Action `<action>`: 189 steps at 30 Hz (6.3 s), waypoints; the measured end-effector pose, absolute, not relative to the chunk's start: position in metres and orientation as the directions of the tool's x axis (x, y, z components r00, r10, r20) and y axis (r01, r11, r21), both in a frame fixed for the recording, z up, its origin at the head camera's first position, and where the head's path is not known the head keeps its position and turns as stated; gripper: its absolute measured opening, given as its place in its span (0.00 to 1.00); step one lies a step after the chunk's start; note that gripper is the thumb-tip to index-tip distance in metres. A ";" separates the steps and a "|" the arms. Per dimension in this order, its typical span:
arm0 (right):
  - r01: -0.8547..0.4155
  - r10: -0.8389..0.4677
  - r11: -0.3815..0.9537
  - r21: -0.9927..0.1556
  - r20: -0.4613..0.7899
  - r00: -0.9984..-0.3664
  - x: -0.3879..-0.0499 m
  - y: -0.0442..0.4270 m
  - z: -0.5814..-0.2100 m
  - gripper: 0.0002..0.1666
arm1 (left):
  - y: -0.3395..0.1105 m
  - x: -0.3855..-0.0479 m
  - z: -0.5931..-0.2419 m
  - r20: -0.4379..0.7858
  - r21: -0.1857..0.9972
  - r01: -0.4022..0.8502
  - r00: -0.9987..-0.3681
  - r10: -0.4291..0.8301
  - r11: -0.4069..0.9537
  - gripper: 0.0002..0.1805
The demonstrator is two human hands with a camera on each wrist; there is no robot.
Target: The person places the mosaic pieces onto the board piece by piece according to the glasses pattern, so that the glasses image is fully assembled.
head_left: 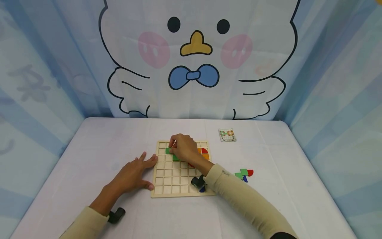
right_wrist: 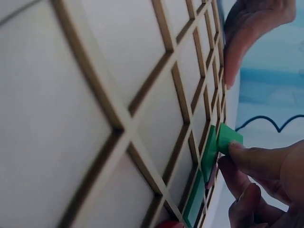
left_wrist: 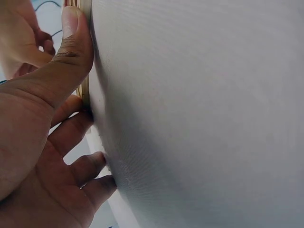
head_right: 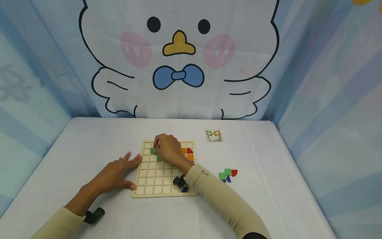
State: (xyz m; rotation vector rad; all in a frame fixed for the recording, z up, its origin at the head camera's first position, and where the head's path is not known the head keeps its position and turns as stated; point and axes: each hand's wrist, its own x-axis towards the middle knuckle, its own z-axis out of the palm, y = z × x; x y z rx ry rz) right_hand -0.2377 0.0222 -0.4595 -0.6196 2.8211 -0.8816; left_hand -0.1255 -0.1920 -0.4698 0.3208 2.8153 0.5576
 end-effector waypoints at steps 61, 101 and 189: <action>-0.177 -0.224 0.779 -0.602 -0.002 -0.975 -0.182 0.130 -0.438 0.12 | -0.187 -0.125 -0.468 -0.206 0.381 0.140 -0.951 0.232 0.914 0.65; -0.060 -0.122 0.787 -0.613 -0.059 -0.991 -0.175 0.170 -0.458 0.10 | -0.188 -0.122 -0.468 -0.179 0.388 0.161 -0.953 0.245 0.907 0.63; -0.375 -0.490 0.662 -0.649 0.005 -0.872 -0.196 0.030 -0.443 0.05 | -0.191 -0.123 -0.470 -0.169 0.413 0.175 -0.950 0.264 0.894 0.63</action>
